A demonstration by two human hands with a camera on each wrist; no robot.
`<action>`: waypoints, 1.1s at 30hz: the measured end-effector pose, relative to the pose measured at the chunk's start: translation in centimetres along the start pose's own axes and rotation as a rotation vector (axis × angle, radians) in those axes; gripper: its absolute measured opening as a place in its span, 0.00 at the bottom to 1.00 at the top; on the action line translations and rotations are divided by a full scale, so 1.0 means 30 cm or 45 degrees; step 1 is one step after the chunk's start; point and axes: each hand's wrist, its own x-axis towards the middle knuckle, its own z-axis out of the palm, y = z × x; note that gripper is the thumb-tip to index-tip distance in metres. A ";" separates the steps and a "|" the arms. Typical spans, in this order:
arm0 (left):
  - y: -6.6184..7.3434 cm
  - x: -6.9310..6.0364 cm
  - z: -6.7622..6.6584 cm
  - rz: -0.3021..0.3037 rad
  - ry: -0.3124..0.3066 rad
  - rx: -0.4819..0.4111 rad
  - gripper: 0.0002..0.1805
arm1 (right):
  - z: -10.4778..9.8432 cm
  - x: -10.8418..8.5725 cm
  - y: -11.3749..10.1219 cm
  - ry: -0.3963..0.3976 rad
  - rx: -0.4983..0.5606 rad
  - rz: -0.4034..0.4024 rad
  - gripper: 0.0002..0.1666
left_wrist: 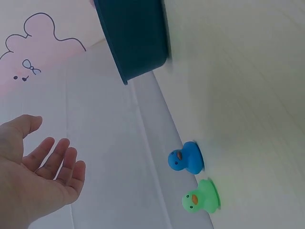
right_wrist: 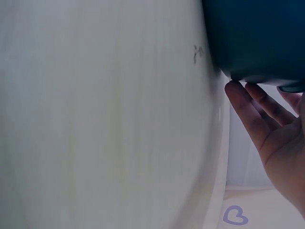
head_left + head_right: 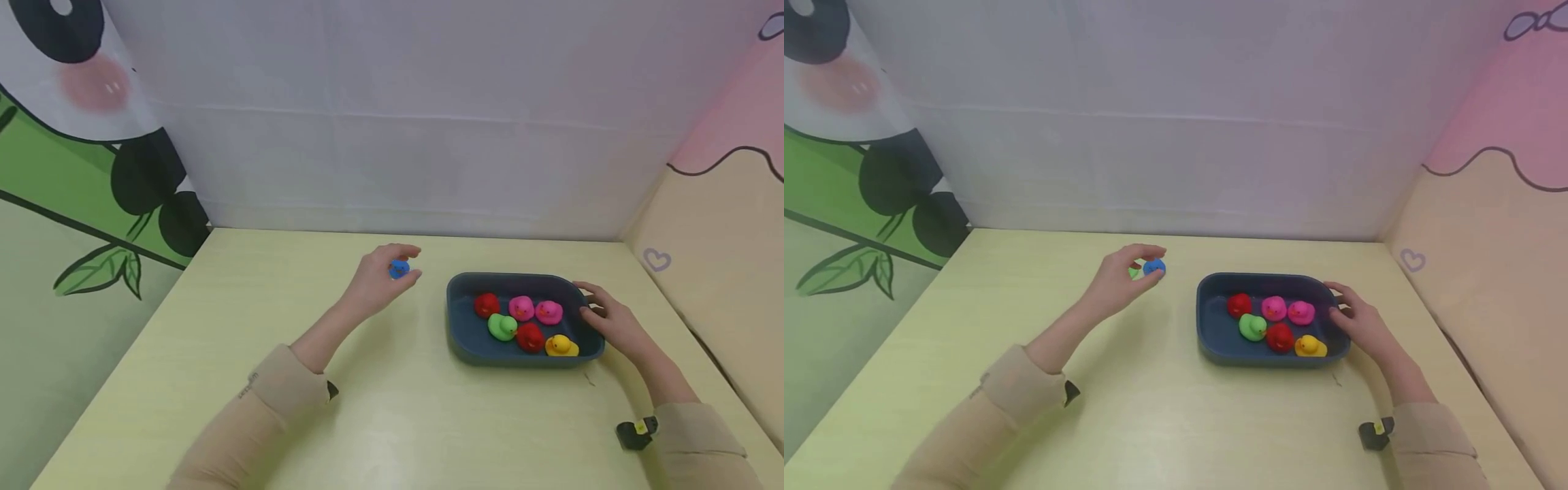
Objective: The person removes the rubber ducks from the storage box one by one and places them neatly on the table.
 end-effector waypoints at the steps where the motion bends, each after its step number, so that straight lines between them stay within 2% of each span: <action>1: 0.005 -0.001 0.008 0.003 0.001 -0.020 0.21 | 0.000 0.001 -0.001 -0.001 -0.001 0.004 0.30; 6: 0.021 -0.002 0.051 0.030 0.004 -0.105 0.21 | 0.002 0.005 -0.005 -0.019 0.004 0.018 0.31; 13: 0.026 0.006 0.122 0.100 -0.029 -0.122 0.22 | 0.004 0.008 -0.004 -0.034 0.017 0.035 0.31; 20: 0.023 0.028 0.192 0.100 -0.165 -0.123 0.24 | 0.000 0.005 -0.005 -0.028 0.008 0.022 0.31; 25: 0.022 0.052 0.248 0.169 -0.283 -0.119 0.25 | -0.003 0.001 -0.003 -0.030 0.012 0.020 0.31; 29: 0.020 0.067 0.293 0.230 -0.352 -0.061 0.26 | -0.001 0.000 0.004 -0.030 0.027 0.027 0.31; 33: 0.019 0.084 0.334 0.248 -0.412 -0.002 0.27 | 0.000 -0.002 0.002 -0.026 0.031 0.035 0.31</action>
